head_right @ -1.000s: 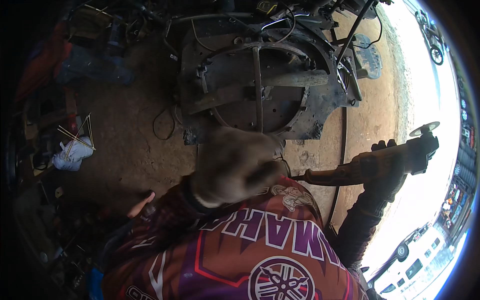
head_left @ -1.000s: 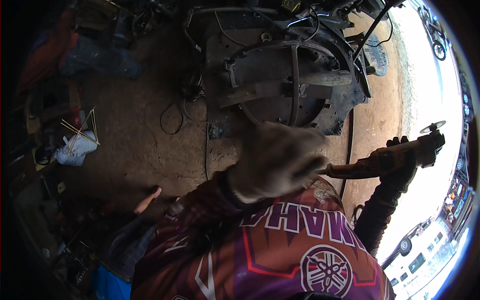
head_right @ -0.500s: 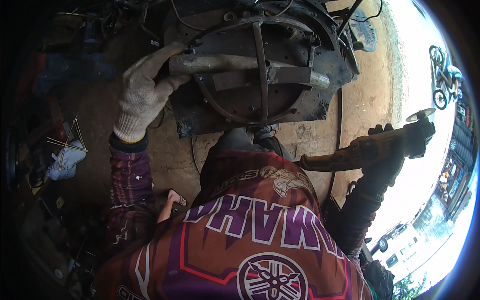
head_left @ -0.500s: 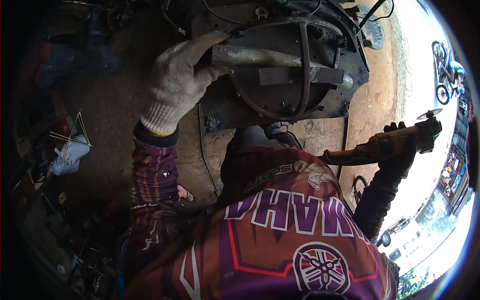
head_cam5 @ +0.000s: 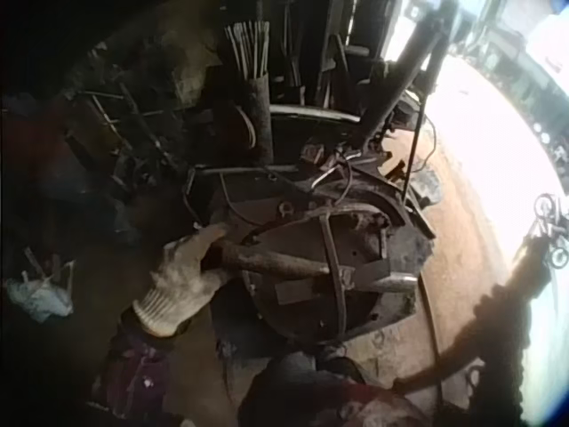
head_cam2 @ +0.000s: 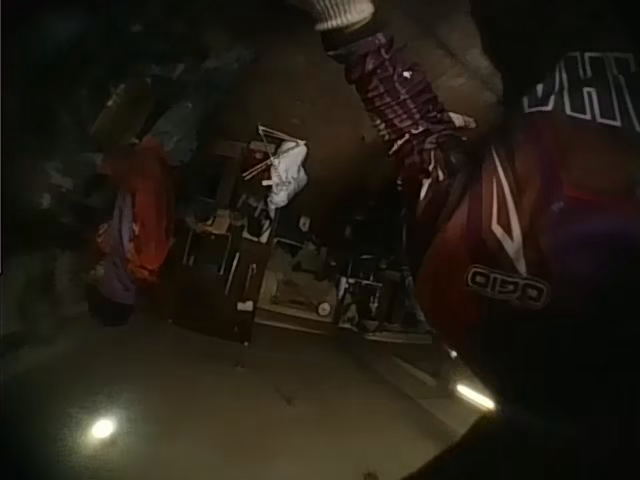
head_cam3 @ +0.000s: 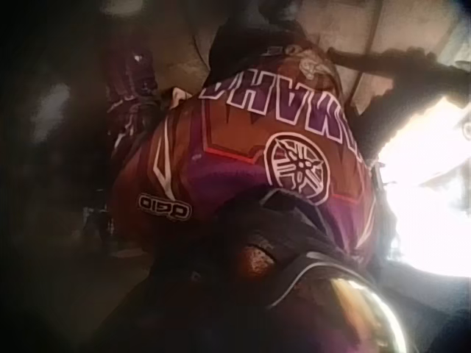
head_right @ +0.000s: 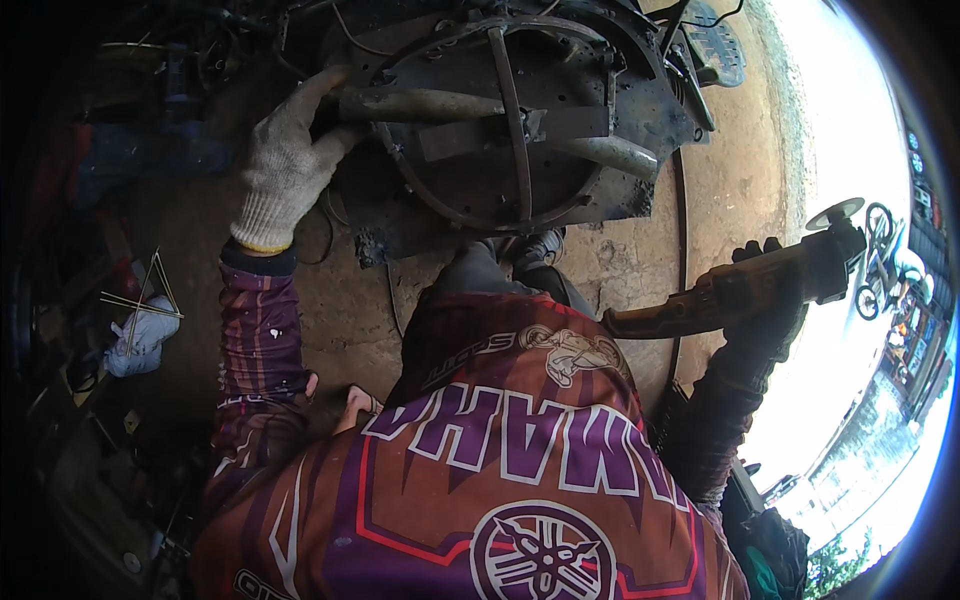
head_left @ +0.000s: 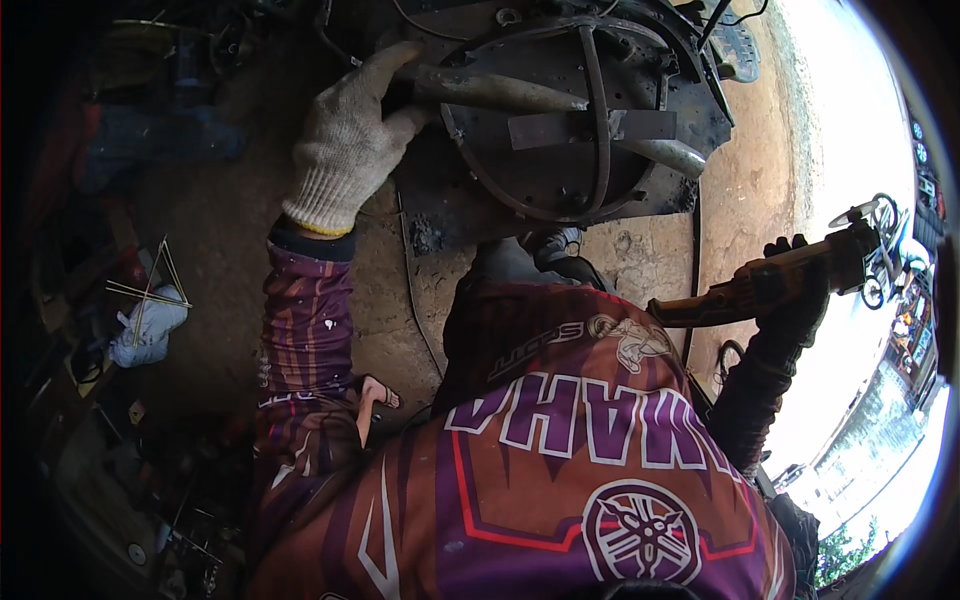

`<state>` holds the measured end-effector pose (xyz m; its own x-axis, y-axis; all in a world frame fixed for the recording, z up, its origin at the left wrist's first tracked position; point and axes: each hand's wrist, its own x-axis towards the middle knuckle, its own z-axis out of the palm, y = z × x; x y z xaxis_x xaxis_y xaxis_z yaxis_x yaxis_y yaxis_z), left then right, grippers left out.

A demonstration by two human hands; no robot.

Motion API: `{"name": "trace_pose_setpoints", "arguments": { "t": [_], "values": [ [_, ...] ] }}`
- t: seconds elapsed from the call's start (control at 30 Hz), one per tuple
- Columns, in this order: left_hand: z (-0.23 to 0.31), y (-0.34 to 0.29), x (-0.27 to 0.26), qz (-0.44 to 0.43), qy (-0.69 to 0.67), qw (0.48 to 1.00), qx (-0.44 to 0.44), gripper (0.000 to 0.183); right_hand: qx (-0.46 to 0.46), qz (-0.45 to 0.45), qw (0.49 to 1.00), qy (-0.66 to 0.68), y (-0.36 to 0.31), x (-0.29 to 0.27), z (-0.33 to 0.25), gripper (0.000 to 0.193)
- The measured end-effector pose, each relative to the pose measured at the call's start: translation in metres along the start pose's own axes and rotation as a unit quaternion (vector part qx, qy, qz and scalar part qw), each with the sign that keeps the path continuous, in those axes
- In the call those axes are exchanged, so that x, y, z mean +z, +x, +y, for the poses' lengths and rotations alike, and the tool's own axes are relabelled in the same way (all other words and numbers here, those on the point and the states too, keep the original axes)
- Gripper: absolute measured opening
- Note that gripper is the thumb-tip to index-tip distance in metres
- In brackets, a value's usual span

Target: The person grinds a metal structure using an angle grinder, positions a metal rod onto it by hand, and hammers the joint into place using a hammer.

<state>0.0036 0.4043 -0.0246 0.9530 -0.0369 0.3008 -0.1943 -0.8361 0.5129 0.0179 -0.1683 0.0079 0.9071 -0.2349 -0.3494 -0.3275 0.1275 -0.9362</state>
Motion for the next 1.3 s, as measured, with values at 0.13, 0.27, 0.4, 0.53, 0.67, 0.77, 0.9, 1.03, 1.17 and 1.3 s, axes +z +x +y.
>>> {"name": "trace_pose_setpoints", "arguments": {
  "t": [0.13,0.27,0.4,0.53,0.67,0.77,0.9,1.03,1.17,1.3],
  "values": [
    [-0.002,-0.013,-0.004,-0.018,0.008,0.992,-0.128,0.046,0.003,0.001,1.000,0.018,-0.007,-0.004,0.002,0.075],
    [0.024,-0.033,0.014,-0.062,-0.058,0.972,-0.217,0.048,-0.016,0.005,1.000,0.006,-0.009,-0.019,0.006,0.075],
    [0.042,-0.024,0.029,-0.099,0.026,0.935,-0.339,0.051,-0.007,0.010,1.000,0.021,-0.017,-0.014,0.011,0.076],
    [0.032,-0.024,0.027,-0.108,-0.035,0.911,-0.397,0.049,-0.014,-0.009,1.000,0.016,-0.028,-0.015,0.019,0.075],
    [0.038,-0.016,0.027,-0.106,-0.057,0.901,-0.417,0.051,-0.029,-0.032,0.998,0.048,-0.028,-0.022,0.029,0.072],
    [0.033,-0.009,0.036,-0.125,-0.001,0.896,-0.425,0.054,-0.031,-0.021,0.997,0.060,-0.027,-0.035,0.038,0.069],
    [0.029,-0.014,0.031,-0.121,0.006,0.906,-0.405,0.057,-0.034,-0.032,0.998,0.037,-0.030,-0.046,0.044,0.067],
    [0.026,-0.037,0.029,-0.004,-0.037,0.920,-0.391,0.054,-0.074,-0.058,0.996,0.005,-0.045,-0.042,0.041,0.066],
    [0.078,-0.107,0.037,0.038,-0.113,0.918,-0.377,0.030,-0.103,-0.089,0.990,-0.036,-0.073,-0.048,0.048,0.067],
    [0.167,-0.136,0.026,-0.199,-0.157,0.944,-0.210,0.022,-0.117,-0.175,0.975,-0.076,-0.115,-0.008,0.034,0.072]
  ]
}}
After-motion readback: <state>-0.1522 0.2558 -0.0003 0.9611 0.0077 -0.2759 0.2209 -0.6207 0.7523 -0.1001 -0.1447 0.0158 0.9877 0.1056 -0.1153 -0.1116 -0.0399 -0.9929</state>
